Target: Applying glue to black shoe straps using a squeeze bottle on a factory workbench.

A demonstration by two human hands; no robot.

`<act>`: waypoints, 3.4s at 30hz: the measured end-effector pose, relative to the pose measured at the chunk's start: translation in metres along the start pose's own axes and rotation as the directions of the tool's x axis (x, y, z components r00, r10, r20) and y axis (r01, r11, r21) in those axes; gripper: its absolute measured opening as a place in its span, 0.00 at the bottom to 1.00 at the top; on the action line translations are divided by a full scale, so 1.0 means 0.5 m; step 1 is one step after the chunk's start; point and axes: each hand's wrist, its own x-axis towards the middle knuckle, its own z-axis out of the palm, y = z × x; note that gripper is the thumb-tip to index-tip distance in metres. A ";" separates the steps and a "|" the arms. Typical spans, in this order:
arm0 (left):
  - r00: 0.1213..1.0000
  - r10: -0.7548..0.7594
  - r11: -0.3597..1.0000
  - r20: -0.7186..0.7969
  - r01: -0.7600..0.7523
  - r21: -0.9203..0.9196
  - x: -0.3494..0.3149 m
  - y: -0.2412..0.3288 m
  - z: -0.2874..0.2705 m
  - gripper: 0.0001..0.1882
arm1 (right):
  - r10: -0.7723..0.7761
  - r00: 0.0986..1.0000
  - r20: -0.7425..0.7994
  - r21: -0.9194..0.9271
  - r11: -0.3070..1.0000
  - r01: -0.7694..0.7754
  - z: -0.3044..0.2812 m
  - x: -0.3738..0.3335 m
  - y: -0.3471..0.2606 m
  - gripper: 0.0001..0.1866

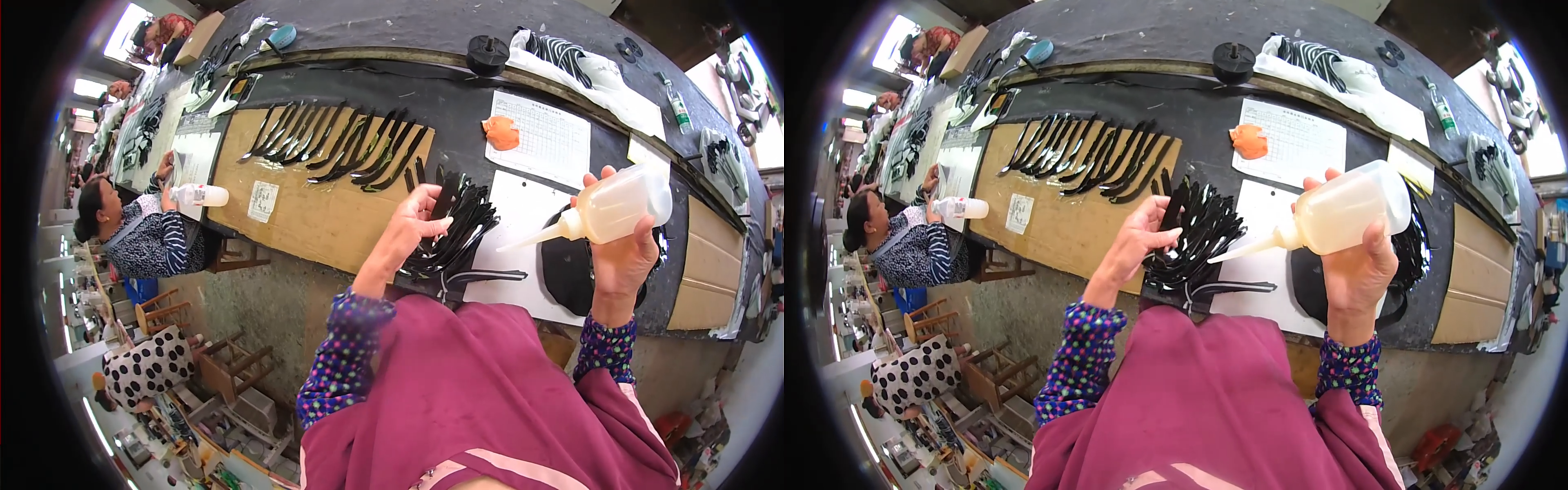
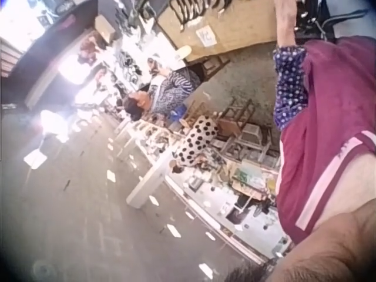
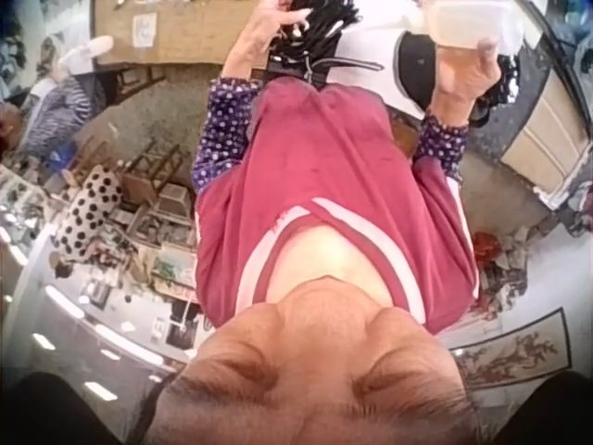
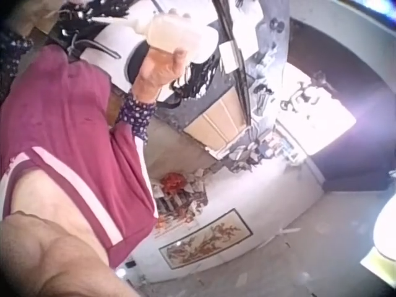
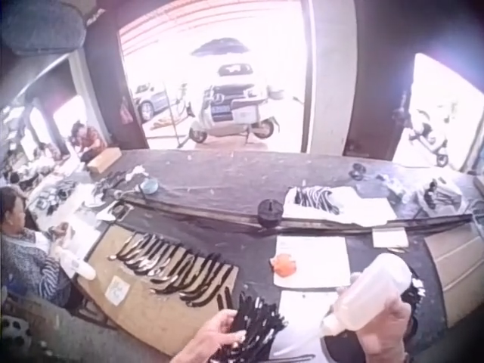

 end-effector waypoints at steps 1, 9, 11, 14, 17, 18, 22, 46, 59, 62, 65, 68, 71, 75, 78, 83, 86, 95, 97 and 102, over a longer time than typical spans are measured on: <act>0.995 -0.066 0.998 0.073 0.065 0.021 -0.021 0.035 0.015 0.12 | -0.015 1.000 0.018 -0.006 1.000 0.015 0.005 0.000 -0.003 0.40; 0.980 -0.165 0.970 0.108 0.142 0.198 -0.124 0.135 0.052 0.09 | -0.064 0.995 0.074 -0.040 0.997 0.067 0.030 -0.020 -0.029 0.45; 0.982 -0.176 0.971 0.070 0.161 0.177 -0.139 0.145 0.061 0.09 | -0.079 0.993 0.083 -0.057 0.995 0.084 0.035 -0.026 -0.033 0.46; 0.977 -0.200 0.969 0.079 0.185 0.164 -0.152 0.161 0.068 0.09 | -0.119 0.989 0.092 -0.113 0.985 0.129 0.042 -0.032 -0.037 0.47; 0.961 -0.249 0.961 0.119 0.231 0.149 -0.162 0.169 0.068 0.09 | -0.140 0.983 0.116 -0.143 0.977 0.156 0.047 -0.037 -0.038 0.47; 0.961 -0.249 0.962 0.124 0.230 0.146 -0.164 0.169 0.067 0.09 | -0.124 0.983 0.133 -0.141 0.980 0.143 0.046 -0.038 -0.040 0.46; 0.955 -0.255 0.961 0.148 0.234 0.150 -0.172 0.176 0.066 0.10 | -0.075 0.979 0.189 -0.124 0.987 0.100 0.046 -0.043 -0.047 0.46; 0.942 -0.245 0.964 0.228 0.210 0.166 -0.174 0.182 0.062 0.09 | -0.036 0.972 0.231 -0.083 0.995 0.056 0.042 -0.051 -0.041 0.45; 0.935 -0.262 0.961 0.237 0.232 0.148 -0.183 0.181 0.062 0.08 | -0.043 0.971 0.236 -0.066 0.996 0.060 0.050 -0.053 -0.034 0.46; 0.932 -0.266 0.961 0.246 0.236 0.145 -0.183 0.181 0.062 0.09 | -0.046 0.975 0.216 -0.078 0.995 0.064 0.052 -0.054 -0.033 0.47; 0.929 -0.272 0.960 0.252 0.245 0.133 -0.183 0.179 0.062 0.09 | -0.050 0.978 0.202 -0.081 0.994 0.068 0.056 -0.055 -0.032 0.47; 0.927 -0.271 0.960 0.259 0.242 0.138 -0.182 0.176 0.062 0.09 | -0.048 0.979 0.197 -0.096 0.993 0.068 0.061 -0.055 -0.032 0.48; 0.927 -0.266 0.962 0.265 0.239 0.128 -0.182 0.178 0.063 0.09 | -0.036 0.978 0.208 -0.095 0.994 0.057 0.062 -0.054 -0.031 0.48; 0.926 -0.275 0.960 0.260 0.251 0.123 -0.182 0.181 0.064 0.09 | -0.033 0.977 0.209 -0.096 0.994 0.054 0.060 -0.051 -0.029 0.47; 0.925 -0.283 0.958 0.255 0.258 0.127 -0.180 0.182 0.063 0.09 | -0.032 0.977 0.209 -0.097 0.994 0.053 0.061 -0.049 -0.029 0.47; 0.925 -0.276 0.960 0.261 0.254 0.115 -0.178 0.180 0.061 0.09 | -0.034 0.978 0.206 -0.099 0.994 0.055 0.059 -0.047 -0.028 0.47; 0.927 -0.282 0.958 0.247 0.257 0.127 -0.177 0.181 0.061 0.09 | -0.036 0.978 0.208 -0.094 0.994 0.056 0.057 -0.047 -0.028 0.47; 0.931 -0.270 0.962 0.246 0.251 0.107 -0.177 0.177 0.052 0.09 | -0.035 0.980 0.198 -0.109 0.992 0.058 0.057 -0.049 -0.029 0.47; 0.937 -0.265 0.963 0.228 0.245 0.114 -0.177 0.181 0.053 0.08 | -0.035 0.981 0.190 -0.117 0.991 0.058 0.058 -0.050 -0.030 0.47; 0.936 -0.264 0.964 0.232 0.248 0.095 -0.177 0.180 0.048 0.09 | -0.046 0.980 0.192 -0.104 0.992 0.067 0.052 -0.050 -0.028 0.46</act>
